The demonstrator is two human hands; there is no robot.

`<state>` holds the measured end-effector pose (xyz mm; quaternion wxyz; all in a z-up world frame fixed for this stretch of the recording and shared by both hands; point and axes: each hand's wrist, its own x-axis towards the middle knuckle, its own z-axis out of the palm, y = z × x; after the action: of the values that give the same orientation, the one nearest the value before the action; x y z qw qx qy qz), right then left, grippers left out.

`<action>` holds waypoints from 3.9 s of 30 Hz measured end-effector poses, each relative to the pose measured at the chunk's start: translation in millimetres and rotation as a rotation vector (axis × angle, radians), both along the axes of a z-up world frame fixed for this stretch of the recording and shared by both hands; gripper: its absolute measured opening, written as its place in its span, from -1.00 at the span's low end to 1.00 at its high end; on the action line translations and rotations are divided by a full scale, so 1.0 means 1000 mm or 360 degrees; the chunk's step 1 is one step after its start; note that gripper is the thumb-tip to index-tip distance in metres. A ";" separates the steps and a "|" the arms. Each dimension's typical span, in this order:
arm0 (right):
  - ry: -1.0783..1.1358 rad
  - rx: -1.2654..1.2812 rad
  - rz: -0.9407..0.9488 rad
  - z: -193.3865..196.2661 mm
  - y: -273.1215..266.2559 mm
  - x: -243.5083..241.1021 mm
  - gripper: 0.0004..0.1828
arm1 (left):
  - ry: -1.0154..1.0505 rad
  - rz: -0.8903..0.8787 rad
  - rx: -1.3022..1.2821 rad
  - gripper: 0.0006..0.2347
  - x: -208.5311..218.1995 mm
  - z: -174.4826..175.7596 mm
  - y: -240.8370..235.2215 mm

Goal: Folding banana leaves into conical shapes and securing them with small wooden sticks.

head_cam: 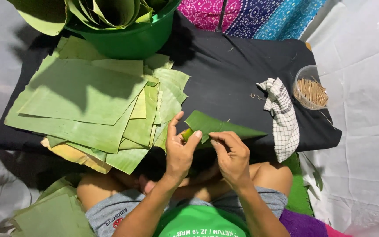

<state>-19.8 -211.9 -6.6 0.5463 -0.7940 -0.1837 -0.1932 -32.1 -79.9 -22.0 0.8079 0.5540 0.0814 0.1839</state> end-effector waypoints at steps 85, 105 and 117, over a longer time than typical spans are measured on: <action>0.1116 0.0966 0.0499 -0.051 -0.013 -0.003 -0.08 | 0.0144 -0.0074 -0.0200 -0.08 -0.003 0.057 0.002; 0.1086 0.1013 0.0430 -0.059 -0.014 -0.019 -0.30 | 0.0202 -0.0736 -0.0356 -0.47 0.002 -0.010 0.026; 0.0665 0.0615 0.0243 -0.088 -0.034 -0.021 -0.56 | -0.0082 -0.1011 0.0103 -0.35 -0.010 -0.010 0.043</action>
<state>-40.9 -246.0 -94.9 0.7263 -0.6817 -0.0863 -0.0152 -42.5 -36.4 -32.4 0.8086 0.5724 -0.1219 -0.0611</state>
